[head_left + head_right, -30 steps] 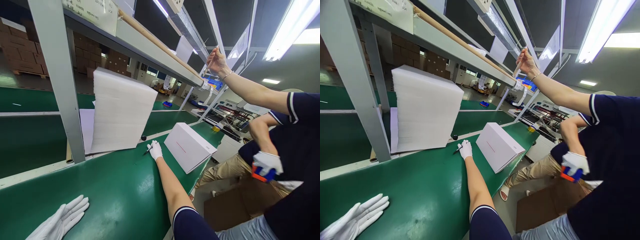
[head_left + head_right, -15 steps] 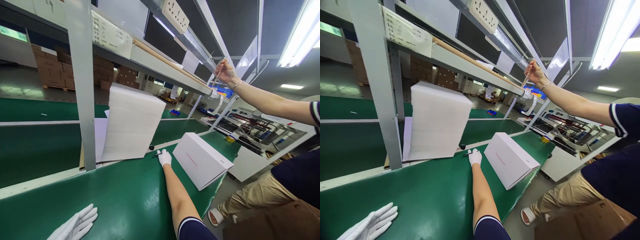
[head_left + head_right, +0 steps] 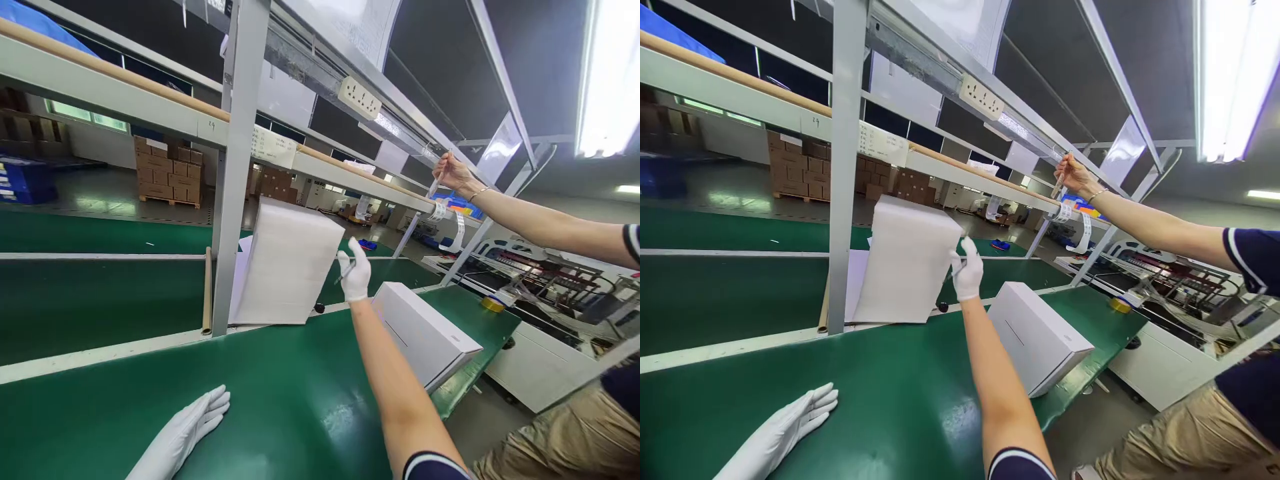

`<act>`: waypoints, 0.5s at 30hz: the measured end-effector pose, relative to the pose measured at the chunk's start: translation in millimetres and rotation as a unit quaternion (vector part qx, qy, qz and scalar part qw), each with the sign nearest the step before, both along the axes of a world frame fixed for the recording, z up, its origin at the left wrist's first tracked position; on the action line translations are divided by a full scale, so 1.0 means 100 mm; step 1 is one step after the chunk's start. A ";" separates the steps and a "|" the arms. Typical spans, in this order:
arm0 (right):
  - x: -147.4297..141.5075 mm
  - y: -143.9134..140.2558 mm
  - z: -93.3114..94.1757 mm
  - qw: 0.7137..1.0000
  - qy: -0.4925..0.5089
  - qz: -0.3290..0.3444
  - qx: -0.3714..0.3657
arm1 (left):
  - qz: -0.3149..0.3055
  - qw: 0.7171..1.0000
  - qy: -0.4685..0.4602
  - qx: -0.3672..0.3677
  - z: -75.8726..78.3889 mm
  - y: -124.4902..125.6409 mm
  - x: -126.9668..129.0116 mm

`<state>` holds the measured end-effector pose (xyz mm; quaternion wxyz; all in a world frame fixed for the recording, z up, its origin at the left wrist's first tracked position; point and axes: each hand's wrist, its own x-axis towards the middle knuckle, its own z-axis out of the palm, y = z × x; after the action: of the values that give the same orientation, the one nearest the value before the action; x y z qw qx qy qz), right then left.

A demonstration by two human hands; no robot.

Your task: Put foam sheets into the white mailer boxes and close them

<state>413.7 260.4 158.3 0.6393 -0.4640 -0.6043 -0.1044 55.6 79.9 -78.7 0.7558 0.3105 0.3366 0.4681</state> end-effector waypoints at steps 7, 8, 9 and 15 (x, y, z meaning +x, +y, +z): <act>-0.68 0.27 1.39 0.931 -0.269 -0.070 -0.237 | 0.004 1.000 0.001 0.031 -0.06 0.02 0.02; -0.72 0.28 1.43 0.911 -0.279 -0.077 -0.293 | 0.007 1.000 0.002 0.029 -0.06 0.02 0.02; -0.75 0.28 1.45 0.896 -0.283 -0.079 -0.334 | 0.009 1.000 0.004 0.027 -0.06 0.03 0.03; -0.67 0.27 1.42 0.887 -0.284 -0.079 -0.355 | -0.002 0.999 0.016 0.034 -0.02 0.04 0.03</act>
<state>346.7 287.5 300.7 0.2228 -0.6565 -0.7181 -0.0603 58.8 83.8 -80.5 0.7400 0.3442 0.3317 0.4732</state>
